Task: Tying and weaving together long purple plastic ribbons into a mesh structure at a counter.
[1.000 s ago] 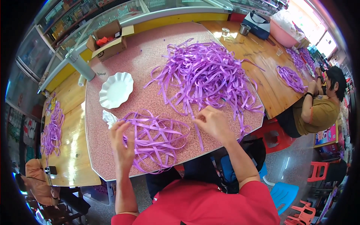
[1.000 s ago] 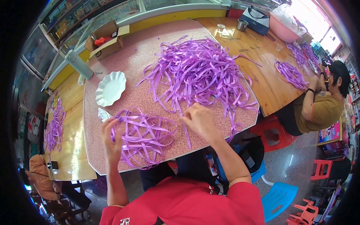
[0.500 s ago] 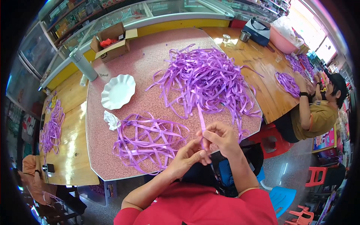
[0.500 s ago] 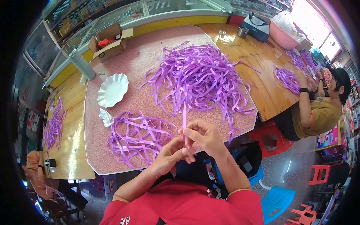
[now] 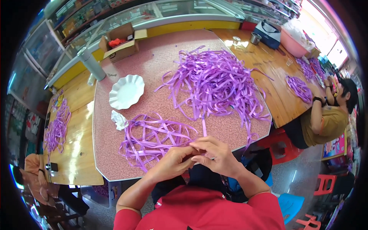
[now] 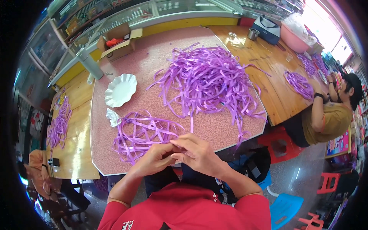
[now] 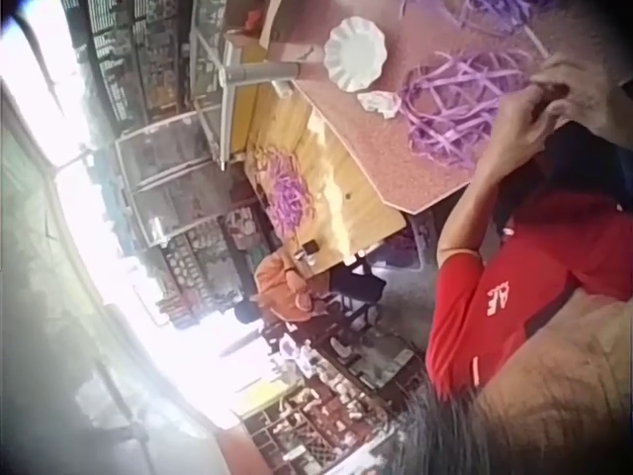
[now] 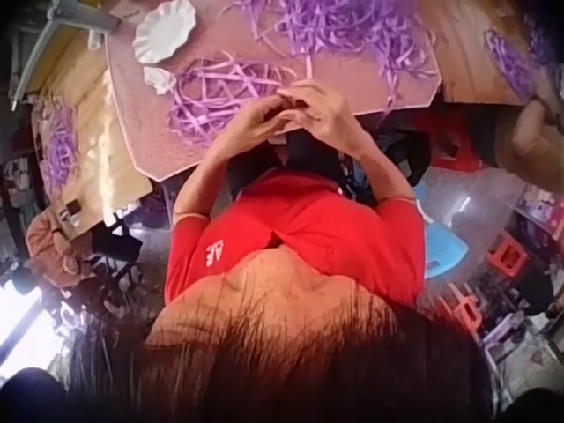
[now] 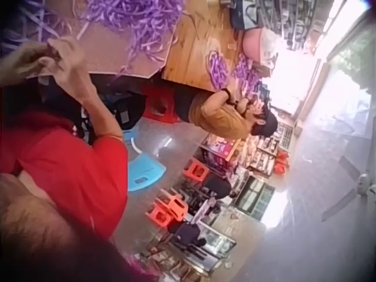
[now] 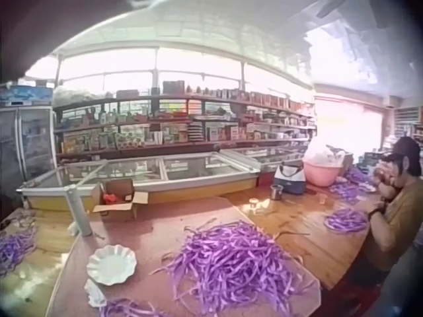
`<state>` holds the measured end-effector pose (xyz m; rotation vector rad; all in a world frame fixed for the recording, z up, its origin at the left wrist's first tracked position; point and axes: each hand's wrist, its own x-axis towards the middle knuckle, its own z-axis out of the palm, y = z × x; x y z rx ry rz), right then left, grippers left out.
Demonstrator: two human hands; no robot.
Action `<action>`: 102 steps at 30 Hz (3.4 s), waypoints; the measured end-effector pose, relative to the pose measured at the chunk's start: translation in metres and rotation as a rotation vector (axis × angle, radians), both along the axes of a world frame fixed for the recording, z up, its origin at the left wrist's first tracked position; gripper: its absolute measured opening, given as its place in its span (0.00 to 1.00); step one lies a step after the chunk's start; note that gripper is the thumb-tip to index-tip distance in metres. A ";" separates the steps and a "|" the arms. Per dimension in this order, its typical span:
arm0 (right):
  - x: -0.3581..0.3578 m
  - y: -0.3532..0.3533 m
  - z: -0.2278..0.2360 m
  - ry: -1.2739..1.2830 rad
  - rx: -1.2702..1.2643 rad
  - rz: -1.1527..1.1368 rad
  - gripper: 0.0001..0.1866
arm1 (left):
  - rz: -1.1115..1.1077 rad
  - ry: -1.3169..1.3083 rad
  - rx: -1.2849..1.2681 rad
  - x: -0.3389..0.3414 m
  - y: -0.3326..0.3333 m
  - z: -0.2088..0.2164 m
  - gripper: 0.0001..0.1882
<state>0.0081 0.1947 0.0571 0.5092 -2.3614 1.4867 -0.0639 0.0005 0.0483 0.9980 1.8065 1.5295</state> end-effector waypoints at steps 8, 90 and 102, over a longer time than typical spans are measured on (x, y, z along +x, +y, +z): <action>-0.037 -0.023 -0.010 0.071 0.061 -0.011 0.12 | -0.024 0.169 -0.153 -0.061 -0.036 0.015 0.10; -0.024 -0.008 -0.034 -0.512 -0.692 -0.092 0.06 | 0.306 0.806 0.121 -0.019 0.009 -0.016 0.13; -0.023 -0.019 -0.031 -0.368 -0.803 -0.117 0.05 | 0.401 -0.116 0.360 -0.005 0.012 -0.032 0.06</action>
